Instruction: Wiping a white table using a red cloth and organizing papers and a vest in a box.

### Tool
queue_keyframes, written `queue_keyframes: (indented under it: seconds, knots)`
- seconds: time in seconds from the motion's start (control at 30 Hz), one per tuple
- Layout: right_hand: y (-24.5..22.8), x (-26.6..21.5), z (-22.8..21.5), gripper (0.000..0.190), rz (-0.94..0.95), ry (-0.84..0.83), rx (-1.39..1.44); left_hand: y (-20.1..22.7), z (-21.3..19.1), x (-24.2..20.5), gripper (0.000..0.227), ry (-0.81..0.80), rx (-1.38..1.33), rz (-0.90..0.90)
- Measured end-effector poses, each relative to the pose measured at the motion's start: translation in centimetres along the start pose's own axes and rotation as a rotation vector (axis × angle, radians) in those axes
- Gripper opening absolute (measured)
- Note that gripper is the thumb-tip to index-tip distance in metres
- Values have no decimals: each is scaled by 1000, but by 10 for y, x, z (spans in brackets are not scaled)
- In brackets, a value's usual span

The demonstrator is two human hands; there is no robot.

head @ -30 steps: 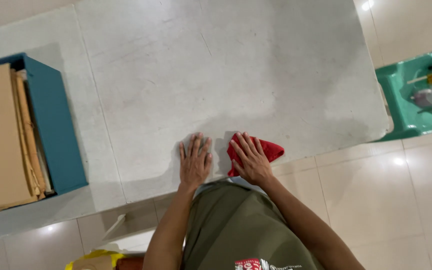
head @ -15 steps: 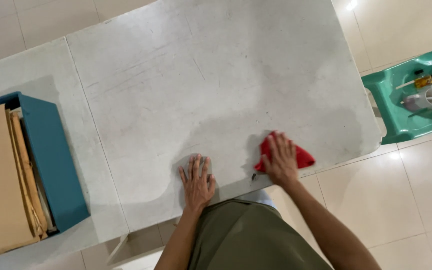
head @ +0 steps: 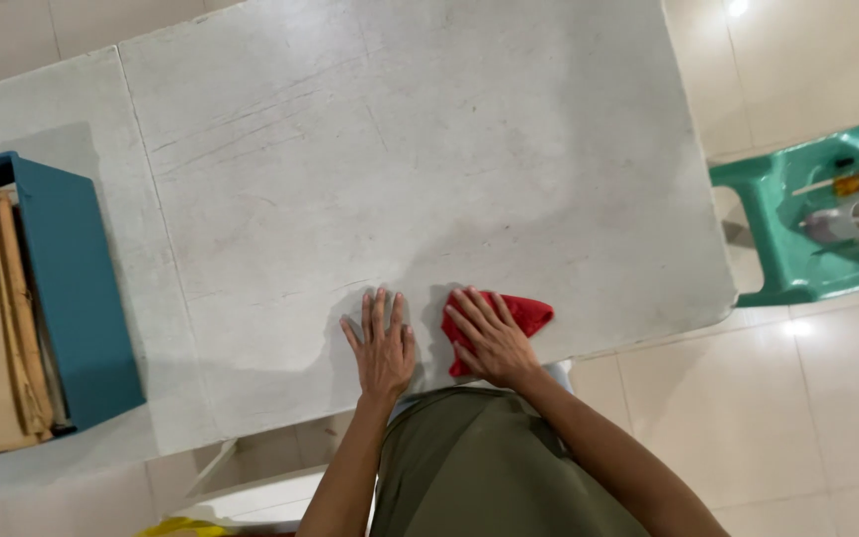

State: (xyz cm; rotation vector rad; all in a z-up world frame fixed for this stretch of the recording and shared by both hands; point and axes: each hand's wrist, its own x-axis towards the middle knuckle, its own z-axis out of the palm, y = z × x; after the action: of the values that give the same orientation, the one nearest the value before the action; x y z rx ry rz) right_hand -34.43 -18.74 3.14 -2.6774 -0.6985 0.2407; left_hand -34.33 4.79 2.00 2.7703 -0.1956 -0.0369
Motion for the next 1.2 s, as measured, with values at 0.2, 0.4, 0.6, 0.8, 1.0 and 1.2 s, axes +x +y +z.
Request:
queue_keyframes:
  seconds: [0.2, 0.4, 0.6, 0.8, 1.0, 1.2]
  knots:
    - [122, -77, -46, 67, 29, -2, -57, 87, 48, -10, 57, 85, 51, -121]
    - [231, -140, -105, 64, 1, 120, -40, 193, 78, -25, 63, 147, 7, -231]
    - [256, -152, -112, 67, -194, -98, -139, 236, 71, -40, 66, 39, -15, -387]
    - [207, -108, -92, 67, -424, -215, -184, 195, 74, -62, 75, 137, 5, -576]
    - [114, -57, -59, 67, -554, -195, -126, 140, 54, -82, 78, 192, -19, -644]
    - [73, -33, -46, 67, -539, -145, -46, 109, 19, -83, 82, 87, 8, -627]
